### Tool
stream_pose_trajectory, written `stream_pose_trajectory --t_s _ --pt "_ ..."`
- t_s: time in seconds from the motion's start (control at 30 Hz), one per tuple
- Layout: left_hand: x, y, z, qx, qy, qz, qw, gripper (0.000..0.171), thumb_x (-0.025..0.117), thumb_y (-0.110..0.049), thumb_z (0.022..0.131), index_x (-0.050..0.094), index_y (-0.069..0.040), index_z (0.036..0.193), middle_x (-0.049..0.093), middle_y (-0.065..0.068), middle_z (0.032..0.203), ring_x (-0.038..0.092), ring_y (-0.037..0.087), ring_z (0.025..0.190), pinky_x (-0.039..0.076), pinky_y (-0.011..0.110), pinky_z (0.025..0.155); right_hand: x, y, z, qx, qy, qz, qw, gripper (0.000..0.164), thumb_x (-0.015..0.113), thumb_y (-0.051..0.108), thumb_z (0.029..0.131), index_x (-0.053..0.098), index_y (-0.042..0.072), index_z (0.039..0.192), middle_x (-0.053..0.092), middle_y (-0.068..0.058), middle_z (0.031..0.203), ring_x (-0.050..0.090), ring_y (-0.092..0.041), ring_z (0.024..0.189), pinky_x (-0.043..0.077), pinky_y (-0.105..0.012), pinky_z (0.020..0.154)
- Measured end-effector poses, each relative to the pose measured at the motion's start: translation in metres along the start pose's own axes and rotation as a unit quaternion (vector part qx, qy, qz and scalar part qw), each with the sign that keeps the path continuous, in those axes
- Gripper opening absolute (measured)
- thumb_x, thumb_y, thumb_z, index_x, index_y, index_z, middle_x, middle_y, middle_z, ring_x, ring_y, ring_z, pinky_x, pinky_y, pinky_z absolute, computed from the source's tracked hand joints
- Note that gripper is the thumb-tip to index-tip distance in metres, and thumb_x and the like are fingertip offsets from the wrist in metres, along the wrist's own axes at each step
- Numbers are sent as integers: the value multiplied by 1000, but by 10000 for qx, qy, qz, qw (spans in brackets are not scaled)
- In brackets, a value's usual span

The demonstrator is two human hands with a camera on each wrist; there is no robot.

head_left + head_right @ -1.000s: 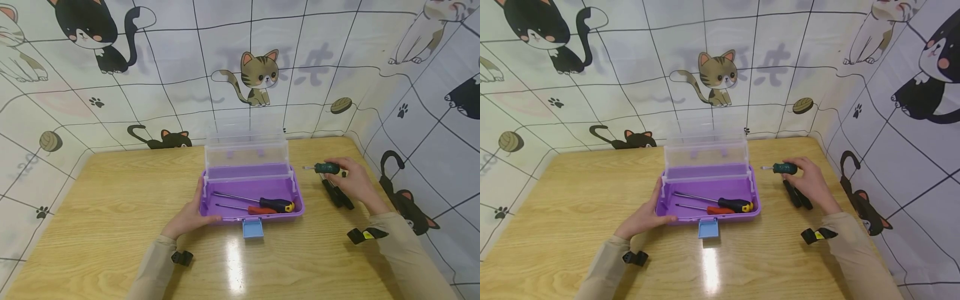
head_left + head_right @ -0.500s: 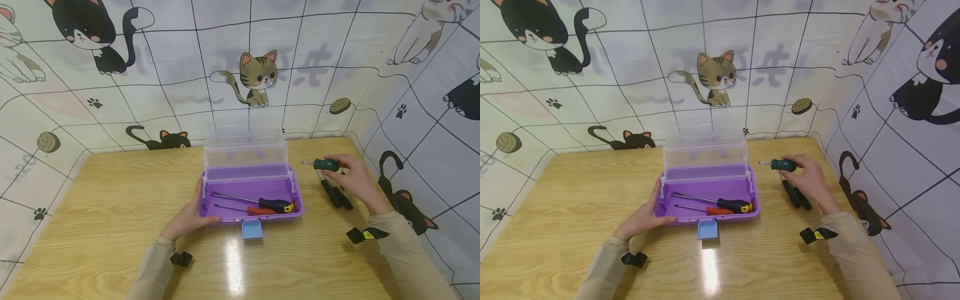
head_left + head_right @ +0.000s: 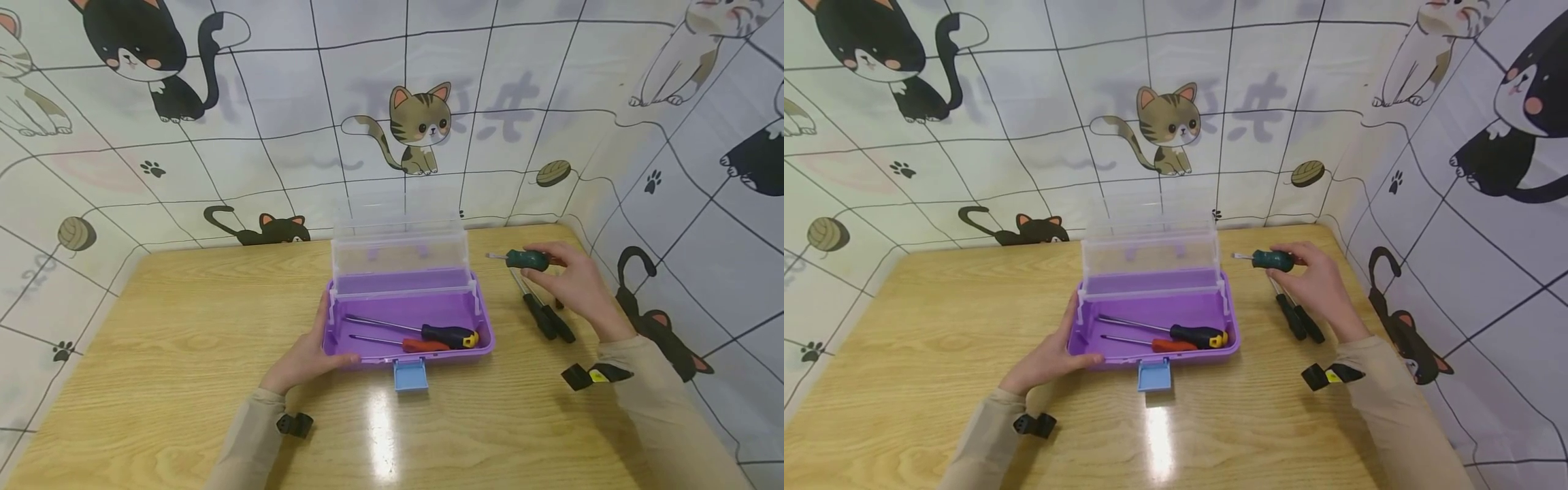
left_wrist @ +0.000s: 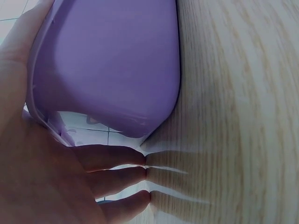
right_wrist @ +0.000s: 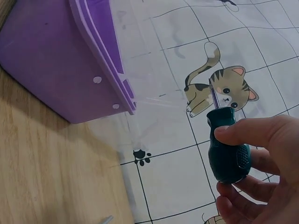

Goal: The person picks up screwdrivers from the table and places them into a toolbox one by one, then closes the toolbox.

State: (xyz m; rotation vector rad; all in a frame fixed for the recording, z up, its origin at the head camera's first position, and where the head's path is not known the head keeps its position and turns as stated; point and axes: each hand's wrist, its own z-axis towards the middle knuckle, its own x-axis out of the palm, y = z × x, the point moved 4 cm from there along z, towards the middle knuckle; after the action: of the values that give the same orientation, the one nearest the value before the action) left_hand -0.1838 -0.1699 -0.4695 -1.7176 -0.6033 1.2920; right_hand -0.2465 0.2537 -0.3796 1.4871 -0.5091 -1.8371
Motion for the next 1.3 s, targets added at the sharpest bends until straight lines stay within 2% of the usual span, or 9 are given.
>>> stream_pose_trajectory --t_s 0.13,0.4,0.5,0.6,0.8,1.0,1.13,1.3 --pt "0 0 0 12 -10 -21 10000 130 84 -34 75 -21 -28 151 10 24 157 27 48 135 22 59 108 0 5 3 58 47 59 10000 42 73 19 88 63 2 125 59 -18 119 54 -36 108 43 -50 90" --pt "-1 -2 0 15 10 -36 10000 130 84 -33 75 -21 -29 151 9 23 157 26 47 136 21 59 109 4 10 7 -62 -74 69 9999 40 74 16 86 65 2 123 60 -17 118 55 -31 105 43 -28 85" --pt "-1 -3 0 84 16 -66 9999 129 84 -32 76 -22 -29 151 9 24 157 26 48 135 21 60 108 5 11 9 -114 -88 122 9998 39 74 15 86 65 1 122 61 -18 118 58 -33 103 43 -27 83" --pt "-1 -3 -1 55 11 -69 10000 129 83 -32 76 -21 -30 151 10 25 156 30 51 132 23 61 107 7 13 11 -94 -41 156 9998 40 74 17 86 65 2 122 62 -19 119 59 -35 103 43 -31 83" --pt "-1 -3 -2 -3 56 -2 10000 128 83 -32 77 -21 -30 151 14 30 154 39 54 125 27 63 104 11 17 14 22 149 241 9996 41 73 22 87 65 4 124 61 -18 121 58 -36 105 42 -45 86" --pt "-1 -1 -2 -24 35 -72 10000 128 83 -33 76 -22 -34 150 11 26 156 33 52 130 24 61 107 14 22 21 9 251 239 9994 42 74 23 87 65 4 124 61 -18 121 59 -36 105 43 -48 87" --pt "-1 -1 -1 -3 38 -100 9999 128 83 -33 76 -21 -32 151 9 25 156 30 51 132 22 61 107 15 26 25 -111 300 209 9993 41 74 19 86 65 3 124 61 -19 121 58 -36 105 44 -50 89" --pt "-1 -1 0 109 15 -96 9999 129 83 -33 76 -21 -30 151 8 24 157 28 49 134 22 60 108 19 31 30 1 402 200 9990 41 75 19 86 65 6 124 60 -17 123 57 -35 107 43 -51 89"
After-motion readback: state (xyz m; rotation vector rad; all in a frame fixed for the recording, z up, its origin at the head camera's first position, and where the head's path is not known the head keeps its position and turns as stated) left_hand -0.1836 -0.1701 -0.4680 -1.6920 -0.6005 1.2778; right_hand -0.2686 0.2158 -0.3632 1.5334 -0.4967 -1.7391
